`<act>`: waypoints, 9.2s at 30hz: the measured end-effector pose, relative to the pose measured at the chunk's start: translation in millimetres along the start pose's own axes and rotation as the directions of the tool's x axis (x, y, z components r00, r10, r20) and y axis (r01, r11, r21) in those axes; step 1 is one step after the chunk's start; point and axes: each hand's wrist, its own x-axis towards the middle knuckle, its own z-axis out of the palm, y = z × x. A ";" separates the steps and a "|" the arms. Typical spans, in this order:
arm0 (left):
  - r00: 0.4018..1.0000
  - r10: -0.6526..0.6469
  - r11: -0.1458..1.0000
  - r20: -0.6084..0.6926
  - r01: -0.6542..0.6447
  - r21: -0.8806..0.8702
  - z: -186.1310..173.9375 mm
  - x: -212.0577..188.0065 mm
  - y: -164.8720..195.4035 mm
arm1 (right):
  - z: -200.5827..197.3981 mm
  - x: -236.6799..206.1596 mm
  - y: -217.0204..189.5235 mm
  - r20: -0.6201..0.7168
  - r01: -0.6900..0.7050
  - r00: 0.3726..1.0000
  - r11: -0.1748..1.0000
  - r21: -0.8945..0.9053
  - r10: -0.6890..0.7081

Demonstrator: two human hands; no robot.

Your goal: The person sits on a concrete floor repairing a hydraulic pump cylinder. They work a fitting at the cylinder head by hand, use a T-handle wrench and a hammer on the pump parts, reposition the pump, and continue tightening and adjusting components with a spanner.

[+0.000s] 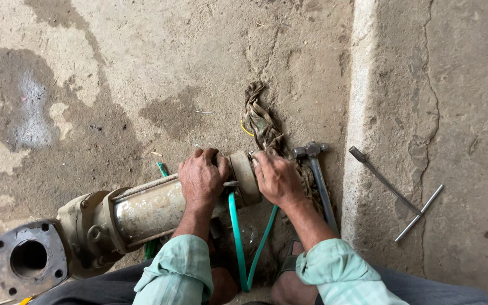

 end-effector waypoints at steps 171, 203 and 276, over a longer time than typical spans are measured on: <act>0.989 -0.101 0.994 0.108 0.103 -0.019 5.7 9.6 -12.4 | 33.6 -49.3 133.4 -0.316 -0.625 0.780 0.705 -0.336 0.541; 0.991 -0.125 0.989 0.047 0.128 -0.072 4.3 5.6 -6.8 | 31.5 -11.3 15.6 -0.217 -0.387 0.855 0.857 0.340 0.472; 0.993 -0.109 0.994 0.044 0.110 -0.006 -2.7 7.1 -1.5 | 88.5 131.3 76.1 0.485 -0.458 0.770 0.888 -0.032 0.414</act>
